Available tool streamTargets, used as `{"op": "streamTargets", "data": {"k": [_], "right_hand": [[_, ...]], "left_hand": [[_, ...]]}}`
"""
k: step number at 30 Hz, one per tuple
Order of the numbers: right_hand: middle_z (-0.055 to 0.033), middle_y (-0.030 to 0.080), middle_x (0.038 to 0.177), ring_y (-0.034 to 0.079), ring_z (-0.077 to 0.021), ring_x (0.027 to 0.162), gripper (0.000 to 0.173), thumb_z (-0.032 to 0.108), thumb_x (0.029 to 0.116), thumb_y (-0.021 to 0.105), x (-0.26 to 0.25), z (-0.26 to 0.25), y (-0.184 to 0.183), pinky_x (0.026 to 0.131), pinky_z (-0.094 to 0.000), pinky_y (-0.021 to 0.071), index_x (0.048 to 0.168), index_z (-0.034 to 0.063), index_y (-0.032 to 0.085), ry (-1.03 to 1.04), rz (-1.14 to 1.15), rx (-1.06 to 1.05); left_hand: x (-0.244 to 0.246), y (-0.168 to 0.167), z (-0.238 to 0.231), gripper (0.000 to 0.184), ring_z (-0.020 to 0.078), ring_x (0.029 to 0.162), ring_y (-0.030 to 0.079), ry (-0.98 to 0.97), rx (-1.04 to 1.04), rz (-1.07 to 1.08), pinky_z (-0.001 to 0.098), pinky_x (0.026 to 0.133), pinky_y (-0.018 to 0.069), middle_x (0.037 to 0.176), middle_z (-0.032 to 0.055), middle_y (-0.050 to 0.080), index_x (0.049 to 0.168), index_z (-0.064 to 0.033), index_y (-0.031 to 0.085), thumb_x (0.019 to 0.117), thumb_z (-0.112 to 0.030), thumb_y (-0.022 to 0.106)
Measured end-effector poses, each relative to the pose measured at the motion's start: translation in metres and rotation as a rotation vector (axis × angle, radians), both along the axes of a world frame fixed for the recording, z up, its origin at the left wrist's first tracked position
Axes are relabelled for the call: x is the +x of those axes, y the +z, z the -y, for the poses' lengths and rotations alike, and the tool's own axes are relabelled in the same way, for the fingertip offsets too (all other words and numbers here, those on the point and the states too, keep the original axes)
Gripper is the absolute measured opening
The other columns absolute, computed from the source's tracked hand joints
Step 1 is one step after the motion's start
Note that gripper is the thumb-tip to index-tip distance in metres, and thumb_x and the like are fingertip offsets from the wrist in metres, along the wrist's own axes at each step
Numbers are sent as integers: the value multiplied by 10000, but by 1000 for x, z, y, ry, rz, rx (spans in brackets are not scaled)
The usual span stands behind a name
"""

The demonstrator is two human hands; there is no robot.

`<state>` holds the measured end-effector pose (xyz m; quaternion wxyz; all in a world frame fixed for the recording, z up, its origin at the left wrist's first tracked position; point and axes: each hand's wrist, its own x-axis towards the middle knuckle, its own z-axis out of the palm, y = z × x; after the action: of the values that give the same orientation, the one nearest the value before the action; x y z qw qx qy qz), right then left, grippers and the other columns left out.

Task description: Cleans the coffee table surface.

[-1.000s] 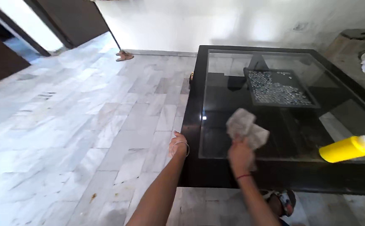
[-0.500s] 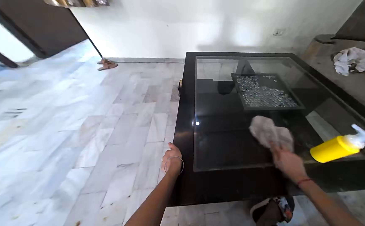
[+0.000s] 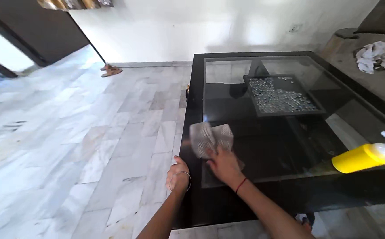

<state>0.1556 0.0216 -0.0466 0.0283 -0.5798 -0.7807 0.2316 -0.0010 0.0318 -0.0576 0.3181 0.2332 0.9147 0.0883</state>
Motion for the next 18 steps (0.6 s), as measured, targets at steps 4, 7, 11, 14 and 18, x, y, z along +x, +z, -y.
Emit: {"op": "streamTargets", "data": {"k": [4,7,11,14,18], "right_hand": [[-209,636,1361,609,-430,1225,686,596,999,525,30,43,-2,992,-642,446,1583,246,437,-5,-91,318],[-160,679,1307,660,-369,1176,597,490,982,600,93,42,1,910,-601,512,1456,128,585,-142,-3,912],[-359,563,1360,527,-534,1278,720,441,951,697,213,57,54,1039,-675,387,1430,-55,493,-535,157,1309],[-466,304,1526,303,-621,1425,1017,481,910,719,288,88,97,1180,-669,243,1524,-179,248,-962,-74,1250],[-386,227,1602,377,-429,1441,1108,389,911,741,341,105,73,1176,-412,371,1593,-110,24,-1083,-420,1220]], "left_hand": [[0,-3,2,818,374,1333,590,-12,26,-7,570,1055,473,1365,242,644,1278,15,671,1104,-543,99],[-2,-6,3,827,377,1330,592,-17,34,-15,577,1047,481,1361,239,647,1282,9,670,1100,-555,93],[-3,-6,5,827,380,1325,596,-19,56,-22,584,1040,485,1359,243,647,1274,7,676,1097,-561,100],[-1,-3,9,831,401,1340,578,-50,72,-20,603,1057,462,1379,265,627,1288,27,658,1102,-550,91],[0,-4,7,832,381,1341,582,-34,62,-35,588,1056,467,1382,251,630,1297,17,655,1099,-557,87]]}}
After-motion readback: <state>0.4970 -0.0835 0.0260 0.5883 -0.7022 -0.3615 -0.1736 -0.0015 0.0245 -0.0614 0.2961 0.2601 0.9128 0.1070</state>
